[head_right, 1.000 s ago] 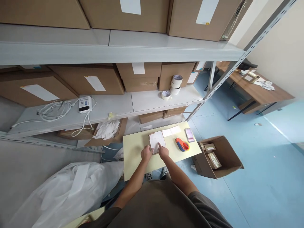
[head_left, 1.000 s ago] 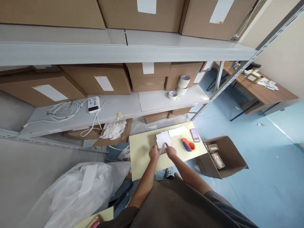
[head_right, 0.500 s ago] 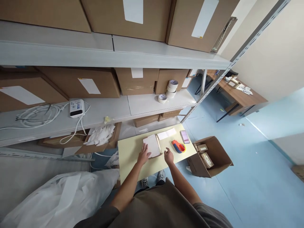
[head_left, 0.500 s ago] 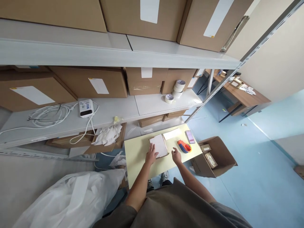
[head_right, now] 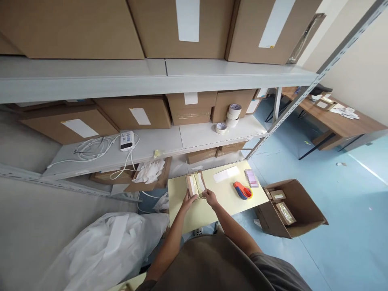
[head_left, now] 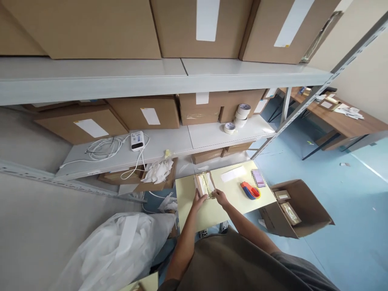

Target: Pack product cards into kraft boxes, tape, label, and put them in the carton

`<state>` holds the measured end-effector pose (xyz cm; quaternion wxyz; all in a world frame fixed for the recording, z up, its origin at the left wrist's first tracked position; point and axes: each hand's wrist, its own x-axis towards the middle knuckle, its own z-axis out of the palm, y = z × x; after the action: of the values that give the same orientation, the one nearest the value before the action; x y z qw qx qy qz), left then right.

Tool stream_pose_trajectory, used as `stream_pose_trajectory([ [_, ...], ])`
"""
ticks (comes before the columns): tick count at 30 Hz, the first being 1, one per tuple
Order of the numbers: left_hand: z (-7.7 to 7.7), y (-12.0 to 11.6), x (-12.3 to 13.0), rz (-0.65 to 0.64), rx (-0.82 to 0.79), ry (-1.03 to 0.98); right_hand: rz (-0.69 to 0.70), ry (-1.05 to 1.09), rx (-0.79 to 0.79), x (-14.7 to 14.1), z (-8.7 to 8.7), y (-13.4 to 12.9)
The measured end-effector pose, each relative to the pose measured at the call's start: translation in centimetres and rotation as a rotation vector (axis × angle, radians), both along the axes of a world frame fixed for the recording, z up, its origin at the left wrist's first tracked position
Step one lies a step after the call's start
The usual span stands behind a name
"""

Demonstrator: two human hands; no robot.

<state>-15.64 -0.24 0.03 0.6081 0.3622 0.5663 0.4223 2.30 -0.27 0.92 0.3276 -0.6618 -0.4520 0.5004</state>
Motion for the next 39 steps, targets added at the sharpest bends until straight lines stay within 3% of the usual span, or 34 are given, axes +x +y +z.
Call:
stream_pose_trajectory([
  [5, 2.6, 3.4, 1.2, -0.146, -0.006, 0.073, -0.116, 0.127, 0.003, 2.4, 2.5, 1.2],
  [9, 4.3, 6.4, 5.5, -0.277, 0.042, 0.142, -0.279, 0.213, 0.029, 6.7, 4.4, 1.6],
  [13, 6.0, 9.1, 13.3, -0.46, 0.123, 0.059, -0.512, 0.376, 0.122, 13.5, 5.6, 1.1],
  [18, 7.9, 9.8, 27.5, -0.64, 0.17, 0.058, -0.75, 0.447, 0.22, 25.1, 5.9, -1.3],
  [24, 8.6, 7.2, 46.5, -0.858, 0.157, -0.023, -1.045, 0.354, 0.312, 40.2, 5.6, -6.8],
  [30, 6.8, 3.7, 62.4, -1.033, 0.022, 0.017, -1.267, 0.176, 0.098, 51.4, 4.2, -12.7],
  [34, 6.1, 0.4, 69.2, -1.118, 0.009, 0.073, -1.344, 0.109, 0.09, 57.0, 2.9, -16.6],
  [39, 6.1, -5.3, 73.2, -1.189, 0.022, 0.078, -1.346, 0.083, 0.188, 65.7, 2.7, -21.5],
])
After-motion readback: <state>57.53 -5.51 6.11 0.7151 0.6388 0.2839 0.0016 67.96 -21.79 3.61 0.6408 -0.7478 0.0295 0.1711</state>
